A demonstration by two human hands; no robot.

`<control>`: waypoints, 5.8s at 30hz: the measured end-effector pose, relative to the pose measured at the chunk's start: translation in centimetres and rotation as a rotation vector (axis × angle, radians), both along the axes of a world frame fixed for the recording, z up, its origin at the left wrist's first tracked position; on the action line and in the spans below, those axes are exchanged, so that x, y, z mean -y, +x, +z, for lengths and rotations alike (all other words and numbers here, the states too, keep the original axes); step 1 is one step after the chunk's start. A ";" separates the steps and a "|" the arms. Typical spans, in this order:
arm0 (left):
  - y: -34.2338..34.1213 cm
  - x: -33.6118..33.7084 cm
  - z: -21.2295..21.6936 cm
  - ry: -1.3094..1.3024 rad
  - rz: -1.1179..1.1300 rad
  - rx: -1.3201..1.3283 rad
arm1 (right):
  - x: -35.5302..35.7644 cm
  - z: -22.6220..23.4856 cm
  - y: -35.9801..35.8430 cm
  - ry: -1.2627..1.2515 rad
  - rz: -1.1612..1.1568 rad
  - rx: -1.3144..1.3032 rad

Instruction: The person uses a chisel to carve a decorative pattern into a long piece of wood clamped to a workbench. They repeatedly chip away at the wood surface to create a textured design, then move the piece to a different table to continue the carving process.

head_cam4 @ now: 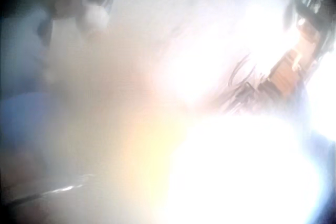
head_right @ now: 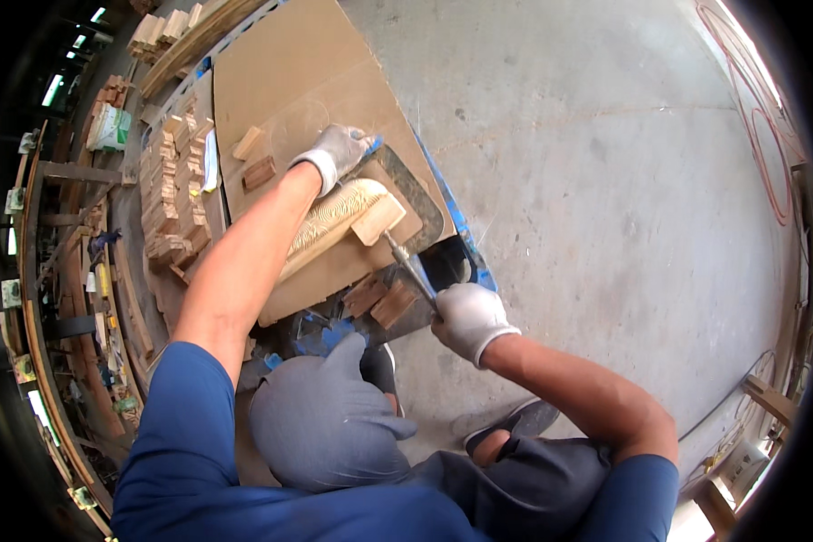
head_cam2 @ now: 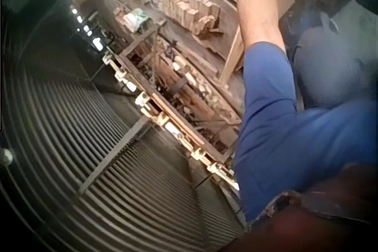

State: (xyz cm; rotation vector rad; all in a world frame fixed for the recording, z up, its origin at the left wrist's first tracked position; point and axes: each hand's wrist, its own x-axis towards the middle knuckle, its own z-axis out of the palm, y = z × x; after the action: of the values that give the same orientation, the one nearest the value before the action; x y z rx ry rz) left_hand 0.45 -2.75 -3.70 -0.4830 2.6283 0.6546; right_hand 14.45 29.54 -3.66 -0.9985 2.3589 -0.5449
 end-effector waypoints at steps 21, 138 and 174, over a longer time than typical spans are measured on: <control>0.9 2.4 -2.8 0.365 0.278 -0.051 | 1.3 1.7 -1.2 -0.050 0.203 -0.264; 1.3 2.1 -1.8 0.429 0.239 -0.034 | 1.9 1.0 -11.6 -0.317 -0.175 -0.276; -1.1 -9.4 1.9 0.162 -0.393 0.038 | 2.0 -1.0 -14.5 -0.472 -0.534 0.463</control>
State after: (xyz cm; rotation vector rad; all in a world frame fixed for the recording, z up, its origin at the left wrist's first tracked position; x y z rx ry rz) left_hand -0.61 6.63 -1.82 0.0690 2.5028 0.7085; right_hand 0.00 27.55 -4.62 -0.3302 2.0868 -1.4169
